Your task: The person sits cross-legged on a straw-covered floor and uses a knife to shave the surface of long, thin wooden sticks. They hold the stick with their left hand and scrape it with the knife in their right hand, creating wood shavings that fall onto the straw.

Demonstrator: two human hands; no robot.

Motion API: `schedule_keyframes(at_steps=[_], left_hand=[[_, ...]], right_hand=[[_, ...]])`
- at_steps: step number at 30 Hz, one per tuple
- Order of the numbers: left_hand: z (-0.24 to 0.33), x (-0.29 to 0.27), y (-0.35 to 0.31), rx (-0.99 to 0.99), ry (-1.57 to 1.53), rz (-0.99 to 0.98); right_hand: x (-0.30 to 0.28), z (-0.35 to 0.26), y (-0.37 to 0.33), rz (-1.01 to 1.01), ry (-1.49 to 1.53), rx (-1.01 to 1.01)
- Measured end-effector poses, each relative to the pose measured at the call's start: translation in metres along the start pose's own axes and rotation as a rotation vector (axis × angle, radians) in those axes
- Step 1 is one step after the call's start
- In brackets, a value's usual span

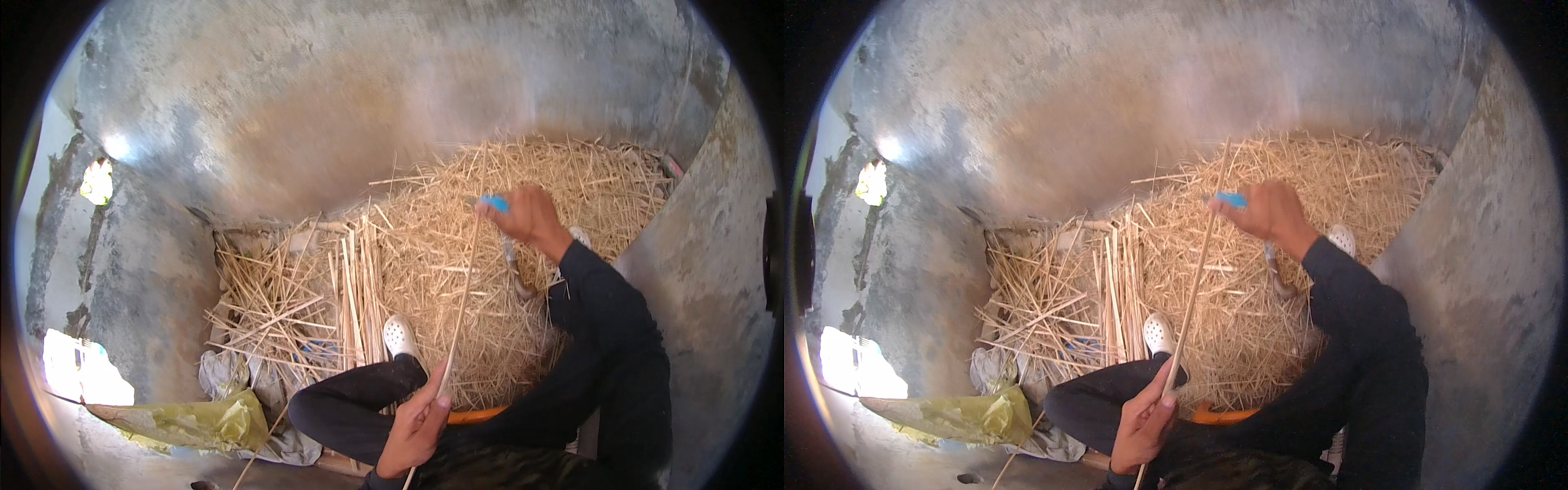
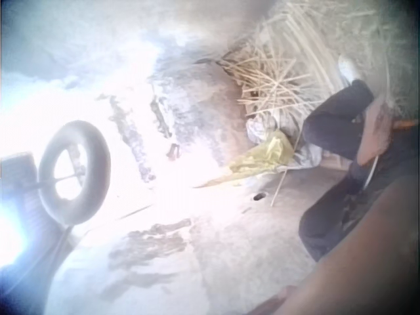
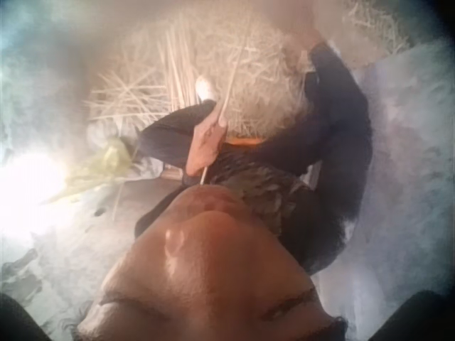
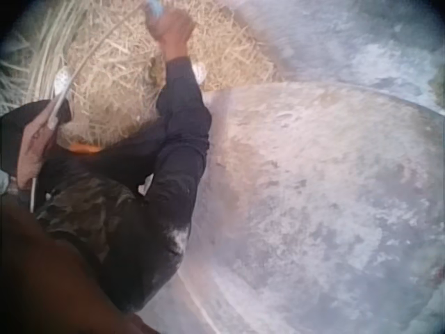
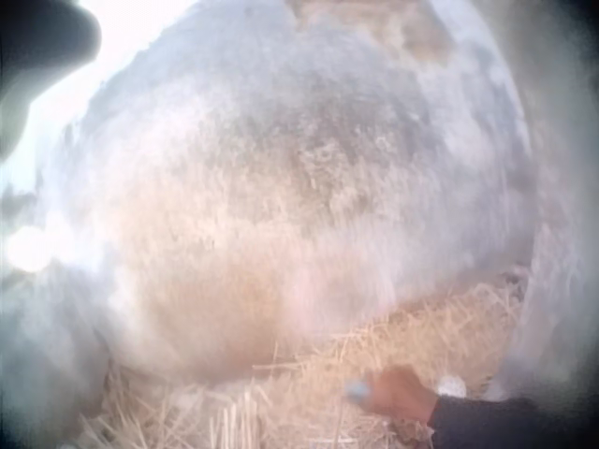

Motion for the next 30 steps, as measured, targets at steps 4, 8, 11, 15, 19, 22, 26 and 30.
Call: schedule_keyframes(at_steps=[4, 8, 11, 15, 19, 22, 26, 30], left_hand=[[-0.008, -0.013, 0.007, 0.031, 0.057, 0.087], [0.005, -0.016, 0.007, 0.086, 0.258, 0.113], [-0.001, -0.009, 0.003, 0.115, 0.279, 0.075], [-0.008, -0.011, 0.004, 0.137, 0.254, 0.122], [-0.015, -0.011, -0.005, 0.110, 0.332, 0.072], [-0.006, -0.005, -0.011, 0.084, 0.319, 0.036], [-0.003, -0.010, -0.011, 0.069, 0.278, 0.088], [0.008, -0.010, -0.012, 0.151, 0.425, 0.104]], right_hand=[[0.027, -0.093, -0.060, -0.173, 0.178, -0.373], [0.016, -0.074, -0.037, -0.165, 0.048, -0.299], [-0.003, -0.017, -0.002, -0.061, -0.006, -0.030], [0.009, -0.048, -0.028, -0.094, 0.074, -0.187], [0.016, -0.032, -0.024, -0.073, 0.069, -0.115], [-0.008, 0.017, 0.009, -0.068, -0.006, 0.077], [0.007, -0.045, -0.026, -0.063, 0.134, -0.200], [0.011, -0.060, -0.036, -0.109, 0.135, -0.239]])
Point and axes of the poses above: each hand's wrist, its own y-axis towards the middle knuckle, its own x-axis out of the palm, z = x × y, the point moved 8 cm from there along y, towards the middle knuckle, and after that the axes turned 14 degrees about y, right-handed, at the moved point
